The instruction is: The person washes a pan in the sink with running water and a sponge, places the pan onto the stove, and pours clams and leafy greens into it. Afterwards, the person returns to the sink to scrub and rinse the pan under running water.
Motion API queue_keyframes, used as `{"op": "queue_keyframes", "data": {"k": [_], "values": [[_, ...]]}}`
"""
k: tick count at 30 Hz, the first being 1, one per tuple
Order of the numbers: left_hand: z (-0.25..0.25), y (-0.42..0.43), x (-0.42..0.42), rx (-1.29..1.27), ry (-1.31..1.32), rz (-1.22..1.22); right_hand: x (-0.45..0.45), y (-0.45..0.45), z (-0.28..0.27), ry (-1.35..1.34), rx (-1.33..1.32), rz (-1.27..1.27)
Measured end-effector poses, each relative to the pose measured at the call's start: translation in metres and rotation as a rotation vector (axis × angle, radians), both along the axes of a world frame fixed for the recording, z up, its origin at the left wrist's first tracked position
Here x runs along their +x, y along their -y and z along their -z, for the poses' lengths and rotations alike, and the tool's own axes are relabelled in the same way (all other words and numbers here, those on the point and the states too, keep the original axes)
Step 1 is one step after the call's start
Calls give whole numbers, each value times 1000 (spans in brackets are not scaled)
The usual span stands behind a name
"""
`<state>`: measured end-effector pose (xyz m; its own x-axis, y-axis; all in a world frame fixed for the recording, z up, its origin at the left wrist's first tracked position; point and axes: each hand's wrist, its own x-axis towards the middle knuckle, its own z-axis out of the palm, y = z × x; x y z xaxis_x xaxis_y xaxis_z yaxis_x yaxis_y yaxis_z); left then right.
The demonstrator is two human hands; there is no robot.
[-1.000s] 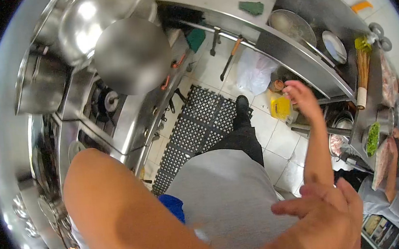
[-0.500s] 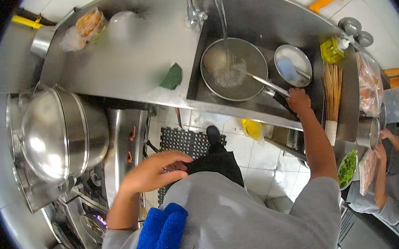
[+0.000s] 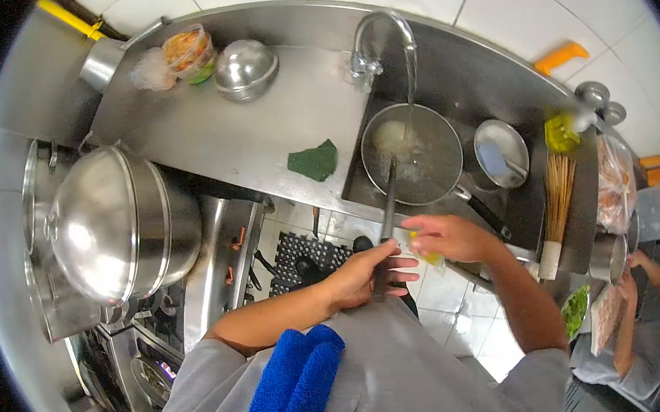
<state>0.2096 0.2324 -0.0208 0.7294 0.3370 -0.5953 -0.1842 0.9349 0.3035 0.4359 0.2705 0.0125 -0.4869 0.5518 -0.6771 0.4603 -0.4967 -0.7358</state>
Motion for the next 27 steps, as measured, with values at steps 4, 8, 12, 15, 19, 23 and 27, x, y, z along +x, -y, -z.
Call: {"op": "queue_keyframes", "data": {"k": [4, 8, 12, 15, 19, 23, 27], "values": [[13, -1, -21, -85, -60, -186, -74, -49, 9, 133, 673, 69], [10, -4, -28, -143, -69, -248, -149, -100, 63, 286, 1316, -184], [-1, -8, -35, -178, -109, -226, -154, -129, 115, 418, 1393, -176], [-23, -10, -47, -136, -180, -196, -108, -152, 119, 391, 1268, 102], [-35, -3, -70, 60, -355, -83, -29, -153, 111, 703, 876, 537], [-44, 8, -87, 31, -348, -96, -9, -154, 199, 594, 774, 681], [-42, 13, -100, 17, -295, -51, -35, -142, 243, 427, 846, 604]]}}
